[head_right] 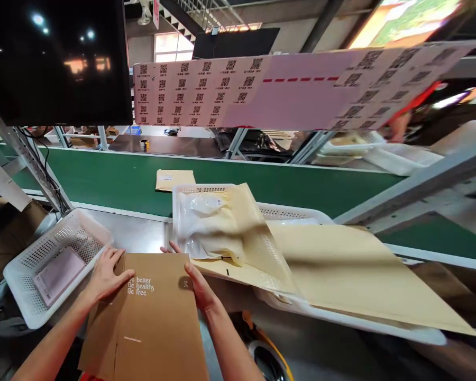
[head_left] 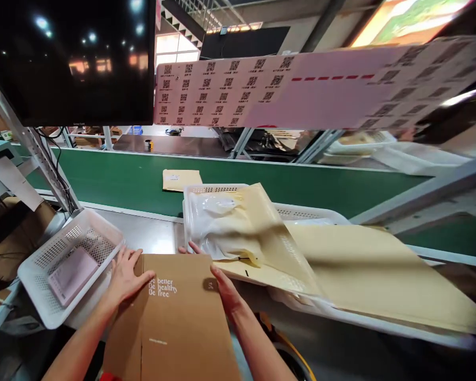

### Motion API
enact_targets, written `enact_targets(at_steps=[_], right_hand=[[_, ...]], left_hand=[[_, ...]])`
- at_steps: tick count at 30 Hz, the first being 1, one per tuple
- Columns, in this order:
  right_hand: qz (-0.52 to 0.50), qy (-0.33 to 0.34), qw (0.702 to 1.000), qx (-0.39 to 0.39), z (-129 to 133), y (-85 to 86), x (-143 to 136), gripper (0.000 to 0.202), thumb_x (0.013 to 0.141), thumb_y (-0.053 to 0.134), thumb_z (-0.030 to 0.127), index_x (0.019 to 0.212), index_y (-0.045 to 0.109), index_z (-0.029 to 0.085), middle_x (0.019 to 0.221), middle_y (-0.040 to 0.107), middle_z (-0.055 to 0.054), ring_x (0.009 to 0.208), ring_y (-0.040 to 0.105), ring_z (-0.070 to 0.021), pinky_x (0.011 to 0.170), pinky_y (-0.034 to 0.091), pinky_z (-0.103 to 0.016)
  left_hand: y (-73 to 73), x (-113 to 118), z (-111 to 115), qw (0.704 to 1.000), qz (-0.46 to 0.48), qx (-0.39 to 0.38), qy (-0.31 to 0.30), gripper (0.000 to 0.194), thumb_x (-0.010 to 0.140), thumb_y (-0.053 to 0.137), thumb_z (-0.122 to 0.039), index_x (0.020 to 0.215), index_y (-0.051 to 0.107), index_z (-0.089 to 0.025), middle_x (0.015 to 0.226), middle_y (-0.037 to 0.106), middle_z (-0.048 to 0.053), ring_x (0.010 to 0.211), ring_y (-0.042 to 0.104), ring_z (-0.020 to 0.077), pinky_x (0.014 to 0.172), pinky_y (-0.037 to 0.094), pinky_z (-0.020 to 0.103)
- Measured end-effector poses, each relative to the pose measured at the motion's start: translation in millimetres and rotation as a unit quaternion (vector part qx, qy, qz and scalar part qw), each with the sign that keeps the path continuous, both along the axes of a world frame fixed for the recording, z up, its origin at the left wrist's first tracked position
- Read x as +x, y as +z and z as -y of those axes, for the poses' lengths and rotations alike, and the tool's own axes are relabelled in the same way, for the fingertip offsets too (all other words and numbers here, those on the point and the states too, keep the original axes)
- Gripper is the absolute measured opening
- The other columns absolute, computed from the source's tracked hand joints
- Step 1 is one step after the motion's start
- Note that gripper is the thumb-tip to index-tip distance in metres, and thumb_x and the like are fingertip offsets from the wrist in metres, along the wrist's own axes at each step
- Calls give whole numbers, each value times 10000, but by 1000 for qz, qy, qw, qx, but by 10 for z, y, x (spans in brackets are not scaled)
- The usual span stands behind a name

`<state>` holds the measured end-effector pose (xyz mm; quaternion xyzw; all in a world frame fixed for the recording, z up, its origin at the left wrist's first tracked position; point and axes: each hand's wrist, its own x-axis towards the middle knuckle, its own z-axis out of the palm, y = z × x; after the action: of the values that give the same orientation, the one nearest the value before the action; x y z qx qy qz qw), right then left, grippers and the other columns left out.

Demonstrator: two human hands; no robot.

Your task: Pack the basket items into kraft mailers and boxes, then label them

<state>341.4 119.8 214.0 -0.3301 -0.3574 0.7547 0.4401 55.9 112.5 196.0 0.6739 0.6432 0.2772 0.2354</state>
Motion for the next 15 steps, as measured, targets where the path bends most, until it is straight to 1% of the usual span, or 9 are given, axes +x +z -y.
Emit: enact_targets(at_steps=[2,3,4,6,8,10,12,13,15], right_hand=[[-79,-29,996,-17,-53,-55,-114,635,723,713,760,1172,719,312,1495,633,-80,1279,652,-384,966,589,-546],[-115,-41,992,-31,-69,-71,-181,589,751,674,769,1128,724,319,1509,621,-64,1304,636,-381,996,570,-561],[-146,-47,987,-46,-82,-78,-243,562,786,632,779,1096,723,320,1503,627,-60,1312,630,-376,1017,551,-576],[-169,-61,982,-55,-113,-78,-331,543,827,600,779,1083,713,313,1474,648,-68,1301,634,-362,1032,533,-581],[-119,-102,987,-20,-159,-81,-374,582,777,700,755,1135,702,296,1467,647,-80,1273,641,-347,1012,552,-535],[-25,-180,983,30,-192,-124,-393,703,677,824,722,1202,687,275,1432,661,-93,1202,665,-328,955,581,-460],[47,-248,966,52,-178,-220,-410,821,636,852,742,1271,668,256,1339,707,-105,1108,695,-313,887,595,-416],[65,-262,961,51,-150,-285,-419,841,635,848,755,1281,669,247,1283,731,-107,1071,705,-313,865,597,-413],[71,-243,967,29,-75,-417,-437,833,643,814,797,1241,701,229,1156,774,-105,1016,719,-325,829,602,-430]], left_hand=[[-75,80,21,999,42,14,25,588,773,806,-454,1303,706,-218,1383,663,142,1507,383,431,1212,353,632],[-79,78,18,996,66,36,37,558,752,825,-435,1256,724,-216,1386,660,143,1491,407,424,1212,356,620],[-55,53,3,992,92,65,49,518,734,840,-417,1201,739,-217,1383,658,142,1460,449,410,1209,364,604],[70,-32,-63,979,157,122,55,400,733,847,-399,1079,749,-224,1357,666,134,1382,535,370,1203,377,564],[232,-107,-151,954,262,146,21,313,775,824,-419,1003,719,-231,1318,691,121,1361,565,334,1192,395,520],[330,-131,-208,906,399,139,-12,378,797,808,-482,1054,670,-242,1317,709,118,1372,573,322,1149,442,490],[309,-118,-194,856,503,122,-12,487,782,824,-525,1129,629,-244,1340,715,128,1385,575,323,1111,480,467],[258,-109,-162,840,533,103,-7,515,781,827,-540,1144,624,-237,1353,716,134,1384,580,327,1098,492,461],[123,-113,-84,831,555,22,-21,522,798,799,-600,1115,664,-209,1346,726,150,1365,600,349,1081,513,462]])
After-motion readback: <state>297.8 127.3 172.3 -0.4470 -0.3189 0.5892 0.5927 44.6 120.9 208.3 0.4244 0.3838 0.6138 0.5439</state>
